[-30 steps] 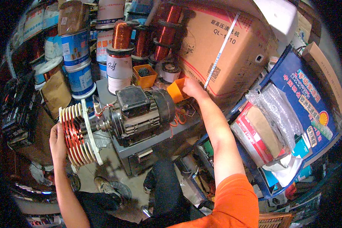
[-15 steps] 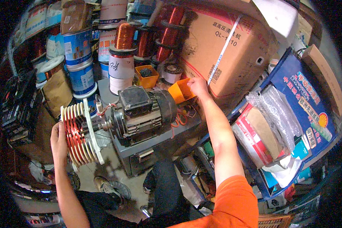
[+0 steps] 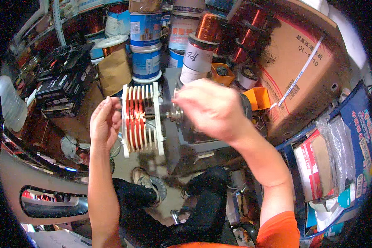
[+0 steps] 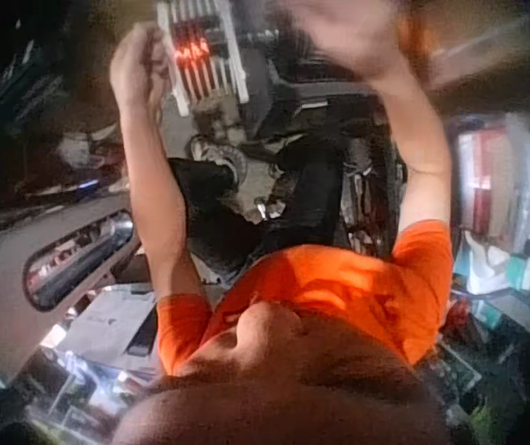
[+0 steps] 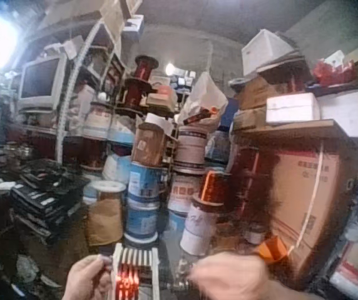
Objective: The person winds red copper wire onto a white slotted bobbin using a motorized winding machine. They repeatedly adjust the wire, secure it with small ties, and inspect the coil. The person removes the finished coil from the bobbin and places it on a nearby cabinet.
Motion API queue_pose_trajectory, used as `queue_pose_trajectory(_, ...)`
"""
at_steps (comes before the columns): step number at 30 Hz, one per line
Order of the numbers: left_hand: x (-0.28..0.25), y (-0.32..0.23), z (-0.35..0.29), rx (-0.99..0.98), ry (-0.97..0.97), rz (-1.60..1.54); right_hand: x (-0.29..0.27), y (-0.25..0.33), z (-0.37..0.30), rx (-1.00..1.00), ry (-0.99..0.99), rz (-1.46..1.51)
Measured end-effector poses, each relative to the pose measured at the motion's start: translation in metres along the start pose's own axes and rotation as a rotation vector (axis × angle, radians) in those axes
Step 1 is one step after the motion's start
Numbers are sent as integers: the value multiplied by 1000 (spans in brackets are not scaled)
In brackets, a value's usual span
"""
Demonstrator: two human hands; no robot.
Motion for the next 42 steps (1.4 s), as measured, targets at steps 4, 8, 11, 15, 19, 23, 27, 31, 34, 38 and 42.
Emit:
queue_pose_trajectory(4,31,1,-18,-87,366,-176,72,36,32,-160,164,-82)
queue_pose_trajectory(8,29,3,-16,-137,382,-236,106,34,37,-150,255,-65)
queue_pose_trajectory(11,24,0,-17,-119,341,-278,113,33,38,-103,216,33)
queue_pose_trajectory(15,29,-5,-15,-101,451,-569,110,26,37,40,187,30)
queue_pose_trajectory(19,23,-7,-13,-108,433,-632,99,21,40,132,186,139)
queue_pose_trajectory(23,25,-7,-15,-124,418,-639,107,5,29,601,199,474)
queue_pose_trajectory(27,25,-8,-13,-66,444,-612,131,0,14,719,20,888)
queue_pose_trajectory(31,17,-5,-10,-86,346,-581,135,3,11,675,-35,881)
queue_pose_trajectory(34,15,-7,-11,-118,329,-563,132,10,13,582,-28,724)
queue_pose_trajectory(38,4,-1,-6,-135,291,-409,133,13,10,531,-27,612)
queue_pose_trajectory(42,-5,2,-1,-167,107,-13,130,9,-4,704,103,541)
Point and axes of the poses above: each hand's wrist, its own z-axis towards the middle knuckle, its own x-axis out of the palm, y = z × x, the point moved 8 cm from there along z, towards the middle knuckle, and after that the axes turned 1 degree about -z, right-handed, at the moved point
